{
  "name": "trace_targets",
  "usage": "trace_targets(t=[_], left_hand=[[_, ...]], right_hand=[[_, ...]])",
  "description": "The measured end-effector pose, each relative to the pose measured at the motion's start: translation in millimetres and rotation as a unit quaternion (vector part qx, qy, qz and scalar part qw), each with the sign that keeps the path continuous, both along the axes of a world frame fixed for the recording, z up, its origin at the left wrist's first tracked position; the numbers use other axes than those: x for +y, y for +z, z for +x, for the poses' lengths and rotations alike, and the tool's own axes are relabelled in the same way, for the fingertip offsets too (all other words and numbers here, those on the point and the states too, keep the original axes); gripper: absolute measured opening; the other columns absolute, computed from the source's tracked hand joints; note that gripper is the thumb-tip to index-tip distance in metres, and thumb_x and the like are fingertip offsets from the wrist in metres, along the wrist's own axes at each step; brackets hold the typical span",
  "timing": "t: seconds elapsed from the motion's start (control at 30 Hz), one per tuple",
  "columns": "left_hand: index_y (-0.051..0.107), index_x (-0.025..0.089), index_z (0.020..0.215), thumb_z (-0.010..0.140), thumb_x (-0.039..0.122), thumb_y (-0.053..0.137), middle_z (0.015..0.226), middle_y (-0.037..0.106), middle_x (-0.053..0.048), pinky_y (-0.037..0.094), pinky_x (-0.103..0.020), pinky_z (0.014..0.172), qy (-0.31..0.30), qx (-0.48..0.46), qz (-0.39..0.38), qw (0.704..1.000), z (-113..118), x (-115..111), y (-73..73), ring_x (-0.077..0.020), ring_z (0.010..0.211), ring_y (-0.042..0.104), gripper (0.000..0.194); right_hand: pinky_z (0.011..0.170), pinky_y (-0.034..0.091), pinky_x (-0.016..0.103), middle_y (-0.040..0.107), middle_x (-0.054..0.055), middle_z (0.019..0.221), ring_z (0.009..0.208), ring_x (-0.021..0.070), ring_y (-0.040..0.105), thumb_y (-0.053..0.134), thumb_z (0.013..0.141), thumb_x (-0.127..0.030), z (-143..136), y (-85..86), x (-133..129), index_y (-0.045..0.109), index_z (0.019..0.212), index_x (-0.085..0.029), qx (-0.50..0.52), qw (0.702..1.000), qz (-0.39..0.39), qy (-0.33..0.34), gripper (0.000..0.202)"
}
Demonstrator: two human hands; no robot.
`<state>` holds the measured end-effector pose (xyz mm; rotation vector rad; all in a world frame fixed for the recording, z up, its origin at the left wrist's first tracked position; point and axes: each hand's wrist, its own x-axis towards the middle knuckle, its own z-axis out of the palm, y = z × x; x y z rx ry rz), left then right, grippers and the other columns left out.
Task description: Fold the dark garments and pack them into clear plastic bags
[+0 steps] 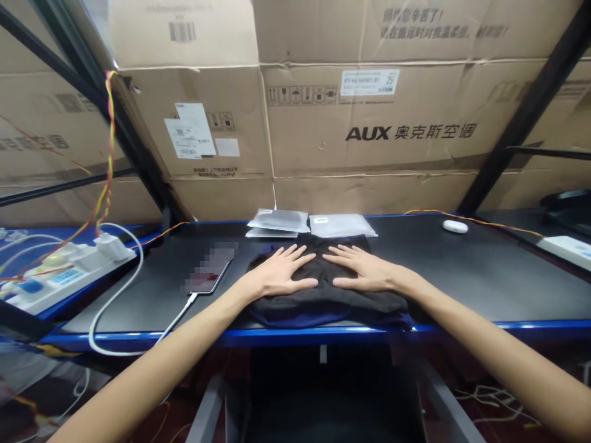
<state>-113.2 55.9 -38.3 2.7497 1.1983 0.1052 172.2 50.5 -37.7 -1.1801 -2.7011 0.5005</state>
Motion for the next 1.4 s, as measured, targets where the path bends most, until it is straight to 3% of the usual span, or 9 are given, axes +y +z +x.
trace_targets(t=[0.17, 0.27, 0.4, 0.53, 0.8, 0.97, 1.13, 1.27, 1.4], left_hand=[[0.029, 0.032, 0.156, 0.091, 0.074, 0.042, 0.165, 0.018, -0.009, 0.016, -0.055, 0.122, 0.001, -0.004, -0.017, 1.000, -1, -1, 4.4, -0.0339, 0.152, 0.014, 0.079], [0.037, 0.031, 0.153, 0.097, 0.064, 0.040, 0.162, 0.029, -0.007, 0.023, -0.048, 0.122, -0.009, -0.040, -0.010, 0.999, -5, 4, 12.7, -0.0283, 0.150, 0.026, 0.066], [0.053, 0.020, 0.141, 0.097, 0.035, 0.045, 0.151, 0.048, -0.010, 0.032, -0.039, 0.119, 0.017, -0.094, 0.116, 0.989, -13, 31, 23.2, -0.0234, 0.140, 0.044, 0.048], [0.051, 0.015, 0.142, 0.082, 0.010, 0.047, 0.152, 0.045, -0.013, 0.032, -0.042, 0.119, 0.082, -0.037, 0.201, 0.975, -19, 71, 25.1, -0.0270, 0.142, 0.041, 0.060], [0.060, 0.021, 0.136, 0.086, 0.013, 0.046, 0.136, 0.062, -0.010, 0.047, -0.042, 0.104, 0.145, 0.003, 0.223, 0.964, -20, 108, 27.0, -0.0303, 0.124, 0.059, 0.052], [0.056, 0.028, 0.139, 0.090, 0.019, 0.047, 0.137, 0.063, -0.006, 0.053, -0.040, 0.091, 0.177, -0.032, 0.254, 0.950, -14, 92, 42.3, -0.0306, 0.118, 0.064, 0.051], [0.052, 0.021, 0.142, 0.089, 0.015, 0.046, 0.141, 0.059, -0.010, 0.050, -0.043, 0.098, 0.103, -0.042, 0.296, 0.949, 17, 41, 49.6, -0.0318, 0.125, 0.058, 0.054], [0.051, 0.017, 0.141, 0.091, 0.012, 0.043, 0.139, 0.059, -0.015, 0.051, -0.046, 0.095, 0.031, -0.010, 0.275, 0.961, 49, 4, 37.1, -0.0335, 0.118, 0.061, 0.051], [0.054, 0.015, 0.136, 0.091, 0.013, 0.046, 0.128, 0.065, -0.015, 0.053, -0.045, 0.091, -0.021, 0.043, 0.209, 0.977, 62, -4, 19.8, -0.0322, 0.109, 0.065, 0.046]], right_hand=[[0.124, 0.007, 0.056, 0.020, 0.004, 0.165, 0.152, 0.0339, 0.012, 0.053, 0.088, -0.071, 0, 0.8, 0, 0.032, 0.155, -0.033, 0.001, 1.000, -0.005, -0.003, 0.080], [0.124, 0.008, 0.056, 0.020, 0.003, 0.165, 0.152, 0.0326, 0.012, 0.052, 0.089, -0.070, 0, 2.4, -1, 0.031, 0.155, -0.034, 0.005, 1.000, -0.008, -0.002, 0.078], [0.124, 0.011, 0.054, 0.023, 0.005, 0.164, 0.152, 0.0308, 0.015, 0.049, 0.090, -0.070, -1, 5.9, -3, 0.033, 0.155, -0.030, 0.016, 1.000, -0.009, -0.013, 0.078], [0.124, 0.015, 0.052, 0.026, 0.008, 0.163, 0.151, 0.0298, 0.018, 0.047, 0.092, -0.070, -1, 9.1, -5, 0.034, 0.155, -0.027, 0.027, 0.999, -0.010, -0.018, 0.077], [0.122, 0.021, 0.052, 0.032, 0.006, 0.161, 0.150, 0.0308, 0.025, 0.050, 0.090, -0.069, 1, 6.5, -2, 0.041, 0.152, -0.029, 0.038, 0.999, -0.006, -0.018, 0.074], [0.123, 0.021, 0.050, 0.031, 0.006, 0.162, 0.150, 0.0291, 0.024, 0.046, 0.091, -0.071, 3, 7.9, -3, 0.038, 0.153, -0.028, 0.035, 0.999, -0.007, -0.026, 0.076], [0.120, 0.029, 0.049, 0.046, 0.010, 0.153, 0.145, 0.0295, 0.036, 0.046, 0.094, -0.063, 8, 6.7, 4, 0.054, 0.143, -0.022, 0.024, 0.997, 0.063, -0.037, 0.064], [0.113, 0.039, 0.051, 0.059, 0.017, 0.140, 0.134, 0.0343, 0.050, 0.051, 0.093, -0.048, 13, 3.4, 12, 0.067, 0.127, -0.015, -0.003, 0.986, 0.141, -0.094, 0.050], [0.112, 0.042, 0.047, 0.062, 0.016, 0.136, 0.133, 0.0337, 0.052, 0.056, 0.085, -0.026, 22, 1.3, 18, 0.072, 0.114, -0.015, -0.032, 0.980, 0.162, -0.108, 0.035]])
